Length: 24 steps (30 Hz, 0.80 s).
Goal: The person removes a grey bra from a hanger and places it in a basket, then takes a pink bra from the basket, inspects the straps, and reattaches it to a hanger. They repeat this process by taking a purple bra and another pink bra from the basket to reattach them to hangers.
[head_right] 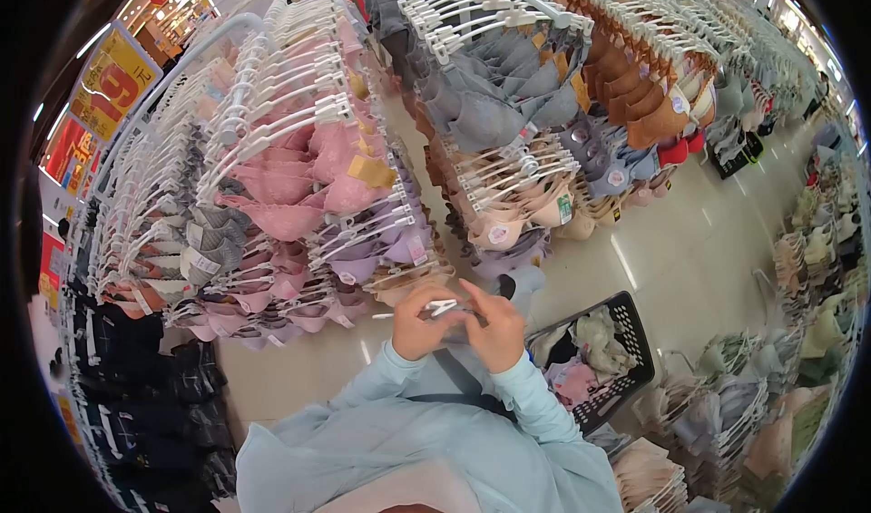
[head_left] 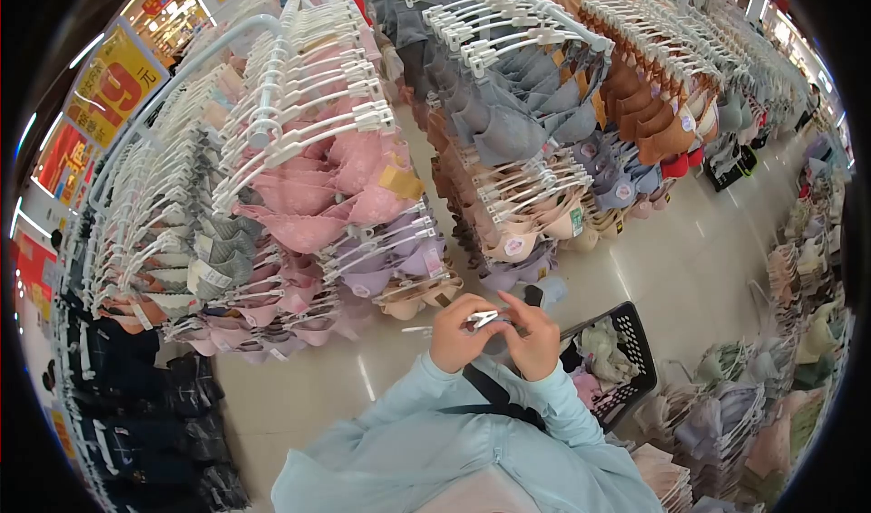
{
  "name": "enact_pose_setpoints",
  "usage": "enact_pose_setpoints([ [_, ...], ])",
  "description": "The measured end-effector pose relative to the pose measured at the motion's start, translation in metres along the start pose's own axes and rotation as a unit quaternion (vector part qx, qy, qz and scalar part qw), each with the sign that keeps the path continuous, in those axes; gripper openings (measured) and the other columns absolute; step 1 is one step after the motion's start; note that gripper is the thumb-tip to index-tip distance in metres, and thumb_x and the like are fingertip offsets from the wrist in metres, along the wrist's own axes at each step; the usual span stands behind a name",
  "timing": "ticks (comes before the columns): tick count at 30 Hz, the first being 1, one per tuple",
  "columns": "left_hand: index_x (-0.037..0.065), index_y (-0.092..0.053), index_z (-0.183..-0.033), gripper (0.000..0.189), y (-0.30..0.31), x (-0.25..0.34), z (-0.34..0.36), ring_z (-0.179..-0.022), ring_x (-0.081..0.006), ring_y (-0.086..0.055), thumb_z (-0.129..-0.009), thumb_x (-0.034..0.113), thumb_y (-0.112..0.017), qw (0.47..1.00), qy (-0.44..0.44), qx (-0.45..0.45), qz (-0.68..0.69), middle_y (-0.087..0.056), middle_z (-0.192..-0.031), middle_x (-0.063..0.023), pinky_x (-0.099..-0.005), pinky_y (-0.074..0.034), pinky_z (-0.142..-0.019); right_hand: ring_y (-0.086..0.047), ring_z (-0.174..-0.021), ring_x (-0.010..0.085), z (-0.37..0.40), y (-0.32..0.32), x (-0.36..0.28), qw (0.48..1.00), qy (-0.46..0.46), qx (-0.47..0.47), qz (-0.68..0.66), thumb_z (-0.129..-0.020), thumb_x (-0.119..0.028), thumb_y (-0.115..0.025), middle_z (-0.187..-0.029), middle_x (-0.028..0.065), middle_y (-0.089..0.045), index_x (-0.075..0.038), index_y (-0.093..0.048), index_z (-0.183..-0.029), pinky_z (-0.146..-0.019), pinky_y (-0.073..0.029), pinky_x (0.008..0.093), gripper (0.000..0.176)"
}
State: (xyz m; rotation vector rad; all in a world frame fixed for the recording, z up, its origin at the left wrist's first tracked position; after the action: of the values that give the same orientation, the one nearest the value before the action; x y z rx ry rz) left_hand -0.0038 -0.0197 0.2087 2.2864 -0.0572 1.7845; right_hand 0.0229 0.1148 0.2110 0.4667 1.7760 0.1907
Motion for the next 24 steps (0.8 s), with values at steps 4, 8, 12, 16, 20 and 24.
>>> enact_pose_setpoints([
  [4,0.001,-0.063,-0.082,0.022,0.011,0.008,-0.002,-0.073,-0.0179,-0.059,-0.064,0.007,-0.074,0.995,-0.075,-0.026,-0.056,-0.061,-0.084,-0.0085,-0.0253,-0.046,-0.058,-0.059,-0.075,0.0246,-0.002,-0.004,-0.005,0.998,0.046,-0.028,0.036,-0.067,0.000,-0.060,-0.080,0.0114,-0.063,-0.011,-0.058,-0.113,-0.067,-0.049,0.0317,0.047],
  [8,0.002,-0.062,-0.079,0.019,0.016,0.014,0.000,-0.066,-0.0207,-0.059,-0.063,0.003,-0.072,0.990,-0.101,0.014,-0.102,-0.061,-0.077,-0.0088,-0.0269,-0.046,-0.057,-0.059,-0.080,0.0255,-0.001,-0.009,-0.012,0.996,0.021,-0.085,0.019,-0.068,-0.001,-0.062,-0.083,0.0114,-0.064,-0.010,-0.058,-0.113,-0.071,-0.048,0.0333,0.046],
  [12,0.002,-0.061,-0.078,0.018,0.020,0.014,0.003,-0.064,-0.0228,-0.060,-0.062,-0.001,-0.069,0.982,-0.143,0.043,-0.114,-0.060,-0.076,-0.0086,-0.0288,-0.047,-0.055,-0.059,-0.083,0.0273,-0.002,-0.015,-0.012,0.996,0.038,-0.080,-0.008,-0.069,-0.003,-0.062,-0.089,0.0127,-0.063,-0.006,-0.058,-0.110,-0.075,-0.047,0.0355,0.041],
  [16,0.001,-0.062,-0.074,0.017,0.018,0.015,0.006,-0.061,-0.0193,-0.058,-0.060,0.000,-0.071,0.980,-0.151,0.060,-0.113,-0.060,-0.071,-0.0092,-0.0267,-0.045,-0.054,-0.058,-0.085,0.0308,0.005,-0.022,-0.010,0.986,0.161,-0.038,0.012,-0.071,-0.003,-0.061,-0.096,0.0151,-0.061,0.000,-0.058,-0.101,-0.077,-0.046,0.0367,0.030],
  [20,0.002,-0.062,-0.075,0.016,0.020,0.018,0.012,-0.061,-0.0211,-0.058,-0.061,-0.001,-0.069,0.976,-0.155,0.065,-0.137,-0.059,-0.071,-0.0085,-0.0278,-0.045,-0.054,-0.056,-0.084,0.0334,0.018,-0.028,-0.008,0.990,0.138,-0.030,-0.007,-0.073,-0.001,-0.057,-0.092,0.0165,-0.059,0.003,-0.056,-0.094,-0.074,-0.045,0.0372,0.021],
  [24,0.004,-0.062,-0.076,0.016,0.021,0.017,0.016,-0.061,-0.0226,-0.058,-0.062,-0.002,-0.067,0.975,-0.157,0.076,-0.138,-0.058,-0.071,-0.0080,-0.0289,-0.046,-0.053,-0.055,-0.081,0.0342,0.020,-0.032,-0.011,0.991,0.125,-0.039,-0.013,-0.074,0.000,-0.055,-0.087,0.0168,-0.057,0.004,-0.055,-0.093,-0.071,-0.044,0.0380,0.019],
])
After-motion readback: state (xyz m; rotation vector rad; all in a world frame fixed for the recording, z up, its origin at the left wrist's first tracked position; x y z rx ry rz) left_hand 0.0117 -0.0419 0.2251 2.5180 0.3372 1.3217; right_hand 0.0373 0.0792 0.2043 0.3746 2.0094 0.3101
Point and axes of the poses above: each hand's wrist, its own z-axis away from the middle knuckle, its own y-axis out of the back of the hand, x = y × z, the point moved 3 cm from there along -z, towards the middle knuckle
